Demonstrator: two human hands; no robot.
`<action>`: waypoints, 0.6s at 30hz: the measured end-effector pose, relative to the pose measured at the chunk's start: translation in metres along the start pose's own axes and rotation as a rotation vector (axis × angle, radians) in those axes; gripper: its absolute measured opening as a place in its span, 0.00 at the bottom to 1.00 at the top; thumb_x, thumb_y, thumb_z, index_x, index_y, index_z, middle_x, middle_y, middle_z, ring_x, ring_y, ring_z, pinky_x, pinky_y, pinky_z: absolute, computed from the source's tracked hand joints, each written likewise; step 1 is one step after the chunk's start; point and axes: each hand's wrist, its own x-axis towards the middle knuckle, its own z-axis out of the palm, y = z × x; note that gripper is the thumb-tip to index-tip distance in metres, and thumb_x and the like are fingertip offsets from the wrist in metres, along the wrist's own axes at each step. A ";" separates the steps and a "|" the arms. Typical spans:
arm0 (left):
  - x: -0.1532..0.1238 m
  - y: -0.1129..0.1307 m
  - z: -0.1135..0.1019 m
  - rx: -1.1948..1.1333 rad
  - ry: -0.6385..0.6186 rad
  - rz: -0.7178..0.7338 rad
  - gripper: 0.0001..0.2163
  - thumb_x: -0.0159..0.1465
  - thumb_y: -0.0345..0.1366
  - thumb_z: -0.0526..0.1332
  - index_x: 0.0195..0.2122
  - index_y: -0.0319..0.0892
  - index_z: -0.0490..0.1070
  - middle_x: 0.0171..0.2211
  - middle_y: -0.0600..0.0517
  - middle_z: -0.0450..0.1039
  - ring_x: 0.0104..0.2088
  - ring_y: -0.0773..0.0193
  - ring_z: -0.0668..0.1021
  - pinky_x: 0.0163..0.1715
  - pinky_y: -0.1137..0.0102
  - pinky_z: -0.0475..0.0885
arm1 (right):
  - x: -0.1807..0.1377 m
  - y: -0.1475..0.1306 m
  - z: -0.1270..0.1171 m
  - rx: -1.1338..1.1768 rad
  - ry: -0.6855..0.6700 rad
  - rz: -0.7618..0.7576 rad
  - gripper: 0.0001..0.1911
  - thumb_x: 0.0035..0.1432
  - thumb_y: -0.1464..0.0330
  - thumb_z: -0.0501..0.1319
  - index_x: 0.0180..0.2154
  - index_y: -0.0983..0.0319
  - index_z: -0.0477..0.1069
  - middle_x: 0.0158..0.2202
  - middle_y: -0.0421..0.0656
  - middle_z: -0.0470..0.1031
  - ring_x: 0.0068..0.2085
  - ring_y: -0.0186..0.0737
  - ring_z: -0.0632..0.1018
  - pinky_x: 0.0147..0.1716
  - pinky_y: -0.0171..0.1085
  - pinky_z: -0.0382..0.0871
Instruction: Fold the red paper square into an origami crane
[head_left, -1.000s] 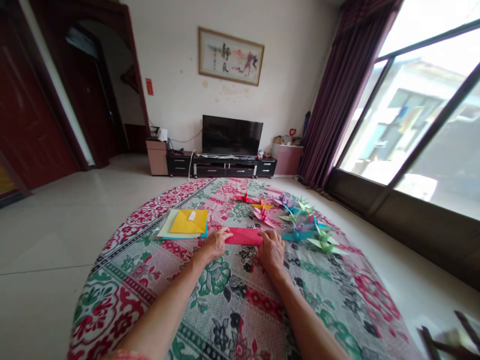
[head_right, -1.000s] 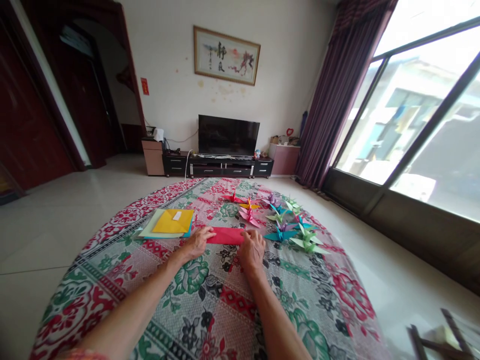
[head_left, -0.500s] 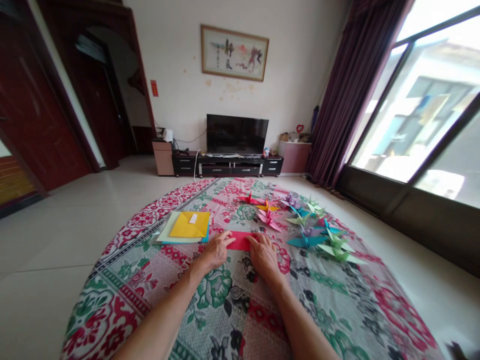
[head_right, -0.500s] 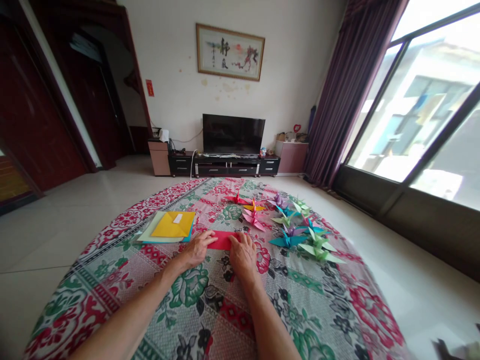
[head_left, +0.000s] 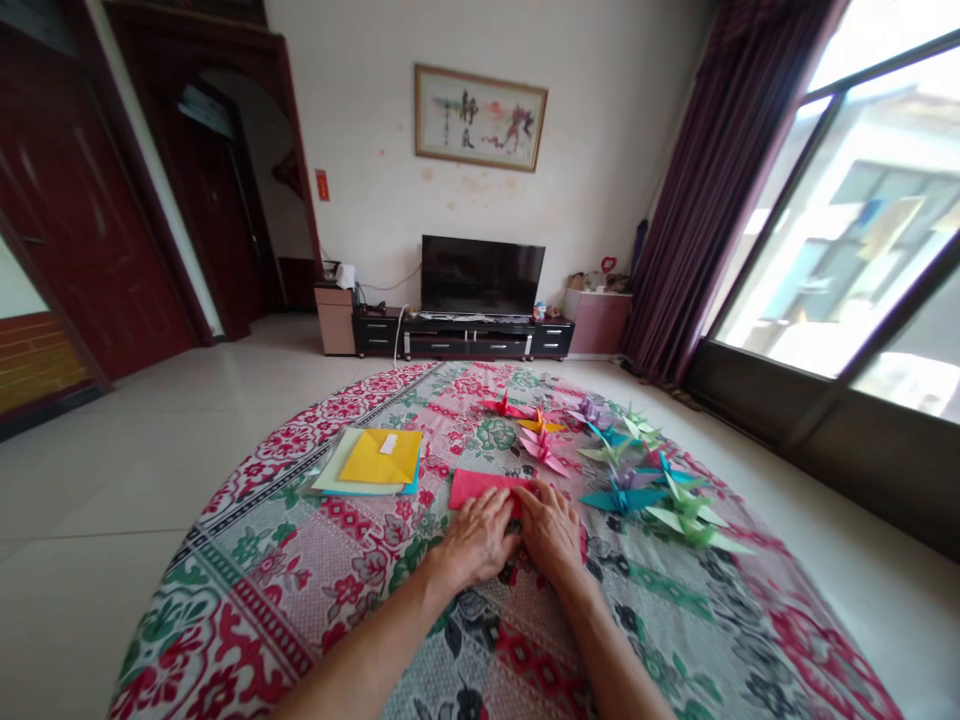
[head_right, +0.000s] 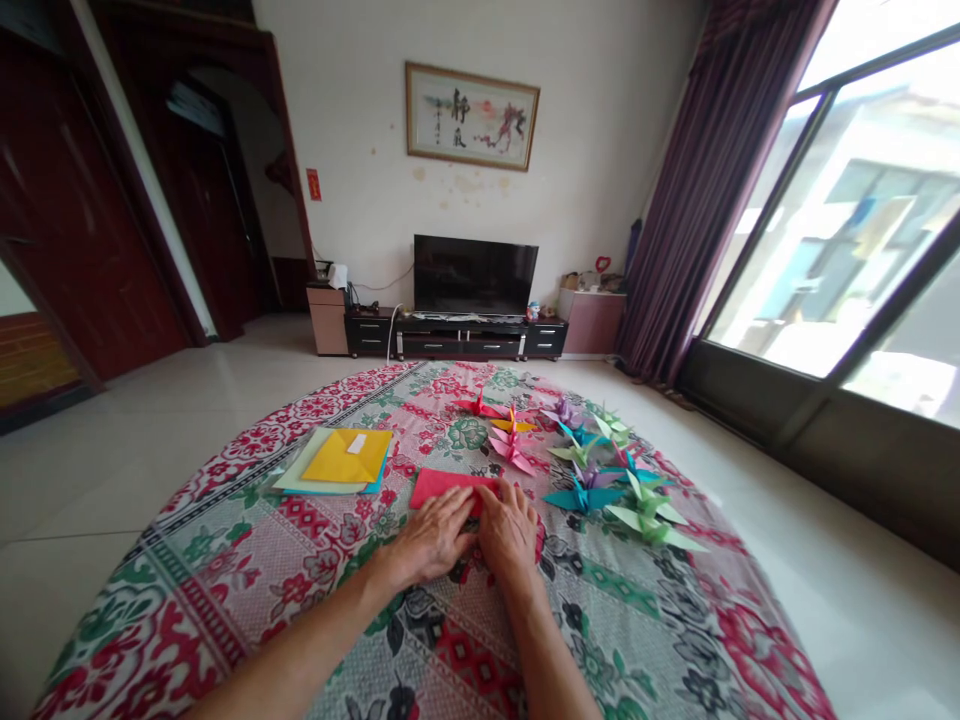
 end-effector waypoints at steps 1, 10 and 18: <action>-0.001 -0.002 0.001 -0.021 -0.028 0.013 0.26 0.62 0.44 0.50 0.60 0.40 0.54 0.62 0.45 0.53 0.61 0.54 0.57 0.58 0.57 0.56 | 0.000 0.000 -0.001 -0.001 0.001 0.000 0.18 0.60 0.66 0.49 0.49 0.47 0.67 0.55 0.39 0.65 0.52 0.44 0.65 0.45 0.41 0.59; -0.012 -0.058 -0.017 -0.082 -0.049 -0.103 0.24 0.61 0.44 0.52 0.56 0.39 0.62 0.61 0.42 0.55 0.60 0.53 0.59 0.57 0.57 0.56 | 0.001 0.001 0.001 0.020 0.015 0.009 0.17 0.60 0.66 0.50 0.49 0.46 0.68 0.54 0.40 0.65 0.53 0.45 0.65 0.46 0.43 0.59; -0.014 -0.064 -0.012 0.079 0.177 -0.157 0.16 0.62 0.38 0.51 0.46 0.36 0.70 0.50 0.40 0.69 0.52 0.54 0.69 0.55 0.61 0.59 | 0.004 -0.002 0.001 0.013 0.061 0.050 0.18 0.60 0.66 0.48 0.50 0.54 0.66 0.53 0.44 0.66 0.50 0.45 0.68 0.44 0.42 0.59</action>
